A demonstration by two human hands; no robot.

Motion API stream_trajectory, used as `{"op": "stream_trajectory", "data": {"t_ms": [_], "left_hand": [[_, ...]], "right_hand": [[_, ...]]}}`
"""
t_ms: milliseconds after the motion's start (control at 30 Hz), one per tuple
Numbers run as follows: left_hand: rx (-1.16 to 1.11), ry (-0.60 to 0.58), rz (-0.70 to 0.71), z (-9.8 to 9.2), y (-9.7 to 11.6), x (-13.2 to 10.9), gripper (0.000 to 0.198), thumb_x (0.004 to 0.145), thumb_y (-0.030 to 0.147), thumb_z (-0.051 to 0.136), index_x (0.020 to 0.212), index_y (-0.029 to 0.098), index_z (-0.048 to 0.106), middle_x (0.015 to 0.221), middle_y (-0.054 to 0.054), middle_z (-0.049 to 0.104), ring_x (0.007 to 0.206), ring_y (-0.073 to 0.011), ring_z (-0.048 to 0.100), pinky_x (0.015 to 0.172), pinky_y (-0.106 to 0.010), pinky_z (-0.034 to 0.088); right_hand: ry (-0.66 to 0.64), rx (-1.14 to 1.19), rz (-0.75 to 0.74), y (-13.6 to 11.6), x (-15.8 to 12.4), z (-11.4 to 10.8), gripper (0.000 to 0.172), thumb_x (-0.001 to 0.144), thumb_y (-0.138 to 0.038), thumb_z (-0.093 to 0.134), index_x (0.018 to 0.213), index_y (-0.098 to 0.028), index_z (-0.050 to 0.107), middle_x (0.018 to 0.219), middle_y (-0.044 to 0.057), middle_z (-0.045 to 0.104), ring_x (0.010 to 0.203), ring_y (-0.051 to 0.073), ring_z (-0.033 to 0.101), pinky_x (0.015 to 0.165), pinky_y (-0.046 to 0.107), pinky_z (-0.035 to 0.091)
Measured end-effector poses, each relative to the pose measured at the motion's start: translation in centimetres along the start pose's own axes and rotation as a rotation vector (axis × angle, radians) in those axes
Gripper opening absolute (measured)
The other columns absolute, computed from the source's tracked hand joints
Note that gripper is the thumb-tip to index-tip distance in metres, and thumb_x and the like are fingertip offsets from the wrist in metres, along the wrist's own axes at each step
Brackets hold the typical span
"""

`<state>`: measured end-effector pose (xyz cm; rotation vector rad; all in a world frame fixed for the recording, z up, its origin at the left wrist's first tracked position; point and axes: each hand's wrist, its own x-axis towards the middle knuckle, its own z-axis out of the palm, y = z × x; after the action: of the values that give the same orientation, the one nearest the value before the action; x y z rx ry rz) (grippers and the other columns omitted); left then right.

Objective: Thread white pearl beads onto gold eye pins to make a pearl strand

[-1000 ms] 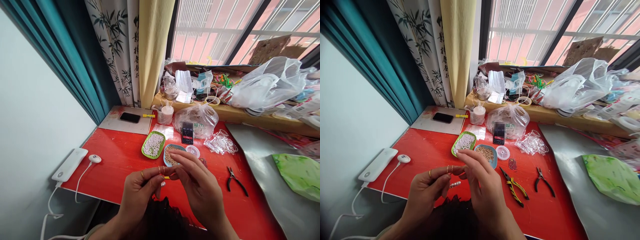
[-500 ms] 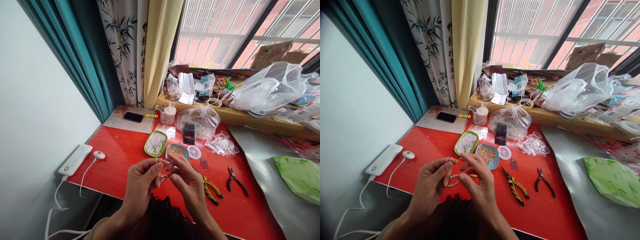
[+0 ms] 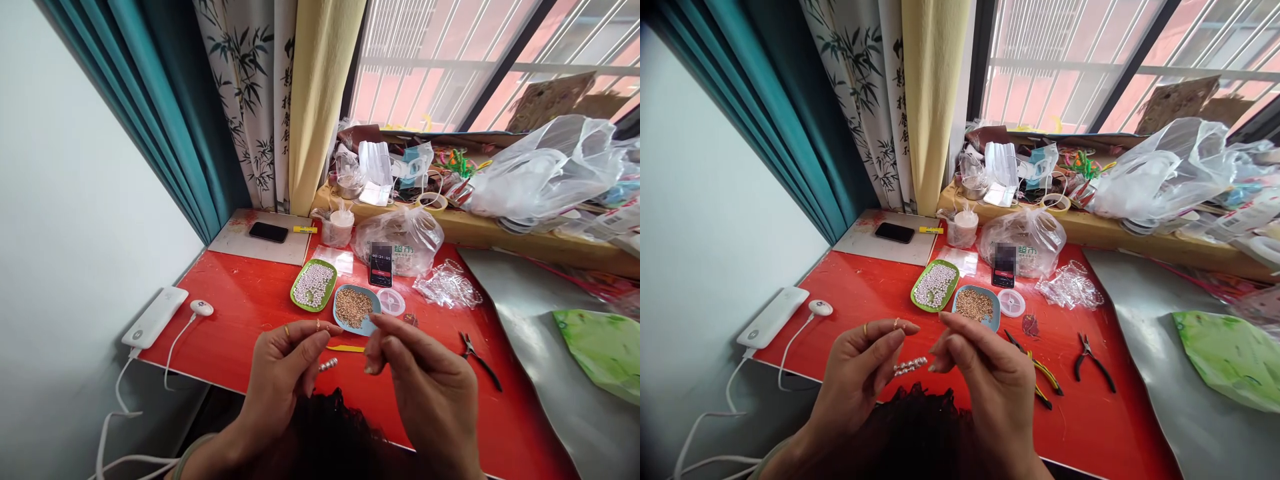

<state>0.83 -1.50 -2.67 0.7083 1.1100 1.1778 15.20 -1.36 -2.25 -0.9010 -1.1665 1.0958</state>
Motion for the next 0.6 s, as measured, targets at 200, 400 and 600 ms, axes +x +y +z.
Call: {"op": "stream_trajectory", "data": {"t_ms": [200,400,600], "left_hand": [[0.069,0.007,0.062,-0.1,0.1,-0.9,0.015,0.073,0.029,0.065,0.078,0.020,0.077,0.034,0.007,0.041,0.033,-0.0031,0.027,0.036,-0.017,0.023],[0.091,0.116,0.113,0.5,0.3,-1.8,0.012,0.068,0.024,0.067,0.073,0.024,0.078,0.037,0.005,0.048,0.033,-0.0034,0.027,0.034,-0.018,0.023],[0.224,0.267,0.311,1.1,0.5,-2.2,0.020,0.063,0.015,0.064,0.066,0.030,0.077,0.044,0.004,0.062,0.034,-0.0046,0.031,0.034,-0.019,0.027]], "right_hand": [[-0.139,-0.096,0.211,-2.1,-0.2,0.7,0.013,0.073,-0.012,0.064,0.071,-0.024,0.068,0.052,-0.006,0.066,0.044,0.007,0.062,0.044,0.012,0.051],[-0.127,-0.354,0.114,-2.4,-0.8,1.6,0.012,0.076,-0.017,0.060,0.068,-0.022,0.067,0.049,-0.005,0.062,0.039,0.008,0.055,0.039,0.016,0.046],[-0.056,-0.534,-0.089,-2.3,-1.4,2.0,0.015,0.073,-0.014,0.058,0.061,-0.022,0.062,0.047,-0.007,0.059,0.037,0.005,0.051,0.037,0.014,0.040]]}}
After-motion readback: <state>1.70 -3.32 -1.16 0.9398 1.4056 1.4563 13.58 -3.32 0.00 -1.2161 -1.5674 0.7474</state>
